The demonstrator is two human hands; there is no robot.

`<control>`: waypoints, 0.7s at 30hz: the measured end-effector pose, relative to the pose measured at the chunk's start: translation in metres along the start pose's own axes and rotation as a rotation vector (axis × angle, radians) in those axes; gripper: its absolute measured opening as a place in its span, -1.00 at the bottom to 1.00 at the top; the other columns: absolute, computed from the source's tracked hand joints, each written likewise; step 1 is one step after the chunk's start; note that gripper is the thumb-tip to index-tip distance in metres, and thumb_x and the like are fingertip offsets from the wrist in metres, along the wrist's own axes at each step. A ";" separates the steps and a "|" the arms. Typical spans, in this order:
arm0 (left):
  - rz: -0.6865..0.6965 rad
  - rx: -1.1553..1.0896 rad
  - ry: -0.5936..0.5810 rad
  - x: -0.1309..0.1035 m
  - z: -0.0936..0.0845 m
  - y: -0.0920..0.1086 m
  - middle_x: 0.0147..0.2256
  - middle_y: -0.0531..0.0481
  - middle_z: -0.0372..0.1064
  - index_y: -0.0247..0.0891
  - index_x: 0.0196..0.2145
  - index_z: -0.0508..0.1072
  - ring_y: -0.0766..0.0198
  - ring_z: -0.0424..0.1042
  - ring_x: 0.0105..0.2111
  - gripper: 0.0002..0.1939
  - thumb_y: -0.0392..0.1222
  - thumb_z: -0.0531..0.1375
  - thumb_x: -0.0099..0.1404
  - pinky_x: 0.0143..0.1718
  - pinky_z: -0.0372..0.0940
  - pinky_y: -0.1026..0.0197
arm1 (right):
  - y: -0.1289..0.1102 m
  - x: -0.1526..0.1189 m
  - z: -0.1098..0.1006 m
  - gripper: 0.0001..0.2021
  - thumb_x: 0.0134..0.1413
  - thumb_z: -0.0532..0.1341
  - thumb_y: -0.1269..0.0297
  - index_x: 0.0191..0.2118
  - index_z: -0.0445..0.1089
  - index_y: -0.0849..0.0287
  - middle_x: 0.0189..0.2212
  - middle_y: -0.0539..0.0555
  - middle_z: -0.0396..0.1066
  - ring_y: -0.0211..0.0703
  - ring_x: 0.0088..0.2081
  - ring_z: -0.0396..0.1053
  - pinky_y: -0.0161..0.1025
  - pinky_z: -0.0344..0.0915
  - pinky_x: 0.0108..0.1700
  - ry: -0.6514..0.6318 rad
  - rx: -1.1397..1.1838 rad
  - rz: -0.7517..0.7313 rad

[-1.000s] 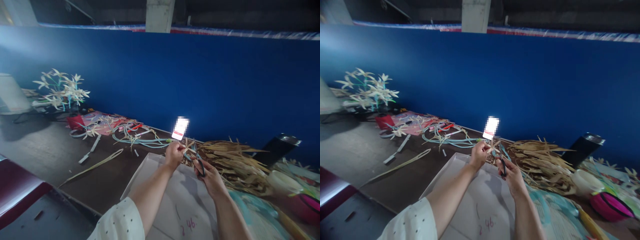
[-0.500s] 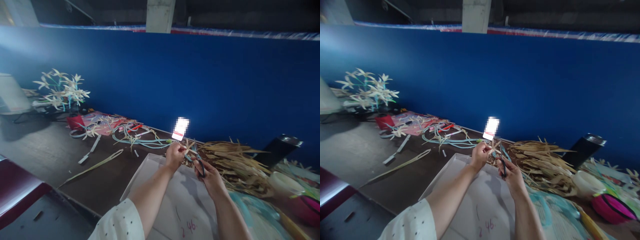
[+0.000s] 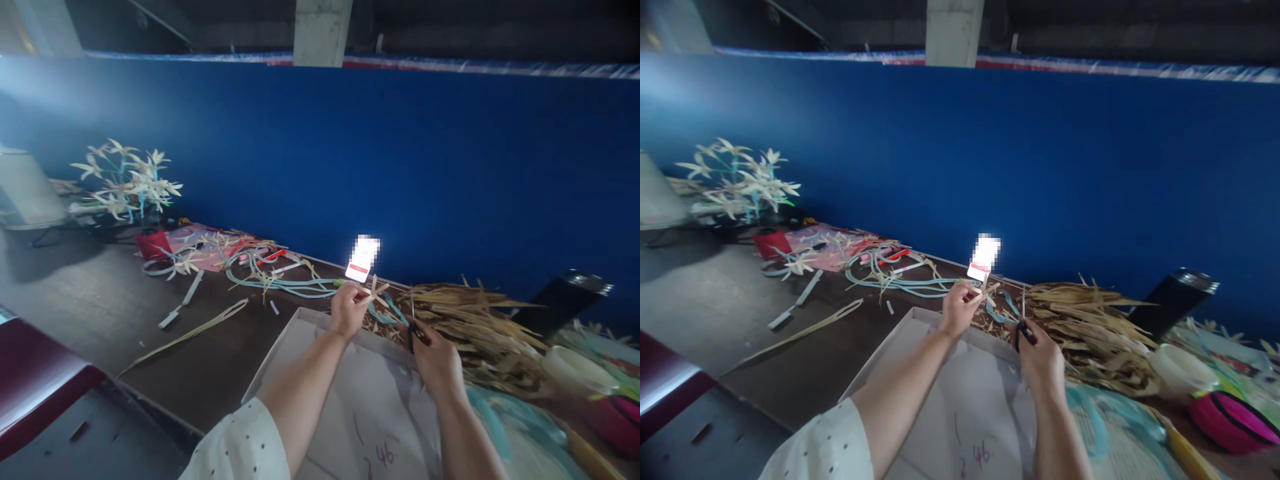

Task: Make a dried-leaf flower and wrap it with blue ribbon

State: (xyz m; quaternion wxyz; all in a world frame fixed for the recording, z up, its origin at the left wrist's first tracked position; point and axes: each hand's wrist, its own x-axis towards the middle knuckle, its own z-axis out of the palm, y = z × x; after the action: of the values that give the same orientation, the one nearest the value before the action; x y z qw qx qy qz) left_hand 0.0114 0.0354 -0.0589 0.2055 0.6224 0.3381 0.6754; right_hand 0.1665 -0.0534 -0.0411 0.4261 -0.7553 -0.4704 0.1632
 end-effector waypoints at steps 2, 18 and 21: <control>0.017 -0.010 0.006 0.002 -0.001 0.001 -0.41 -0.04 0.38 -0.30 -0.51 0.42 0.32 0.36 -0.38 -0.94 -0.29 0.26 0.05 -0.40 0.28 0.32 | 0.004 0.003 -0.005 -0.45 -0.22 0.17 -0.19 -0.08 0.43 -0.05 -0.40 0.08 0.46 -0.02 -0.38 0.36 -0.25 0.14 -0.44 0.025 -0.228 0.003; -0.335 -0.224 -0.076 0.002 0.005 0.002 -0.49 0.05 0.40 -0.31 -0.49 0.44 0.37 0.38 -0.46 -0.86 -0.19 0.27 0.02 -0.38 0.26 0.35 | 0.004 0.001 -0.004 -0.55 -0.12 0.12 -0.17 -0.16 0.41 -0.03 -0.38 0.04 0.46 -0.05 -0.36 0.37 -0.27 0.11 -0.42 0.025 -0.263 -0.078; -0.323 -0.203 -0.075 0.002 0.005 0.002 -0.49 0.04 0.40 -0.31 -0.49 0.45 0.36 0.38 -0.43 -0.87 -0.19 0.27 0.03 -0.36 0.26 0.35 | 0.002 0.000 -0.005 -0.53 -0.11 0.10 -0.17 -0.11 0.39 -0.05 -0.35 0.07 0.47 -0.04 -0.35 0.38 -0.26 0.12 -0.43 0.016 -0.297 -0.071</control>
State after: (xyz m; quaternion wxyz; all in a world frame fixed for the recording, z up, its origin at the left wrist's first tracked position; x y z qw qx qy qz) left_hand 0.0162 0.0363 -0.0560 0.3852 0.5609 0.3559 0.6406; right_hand 0.1713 -0.0564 -0.0400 0.3189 -0.7943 -0.5123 0.0706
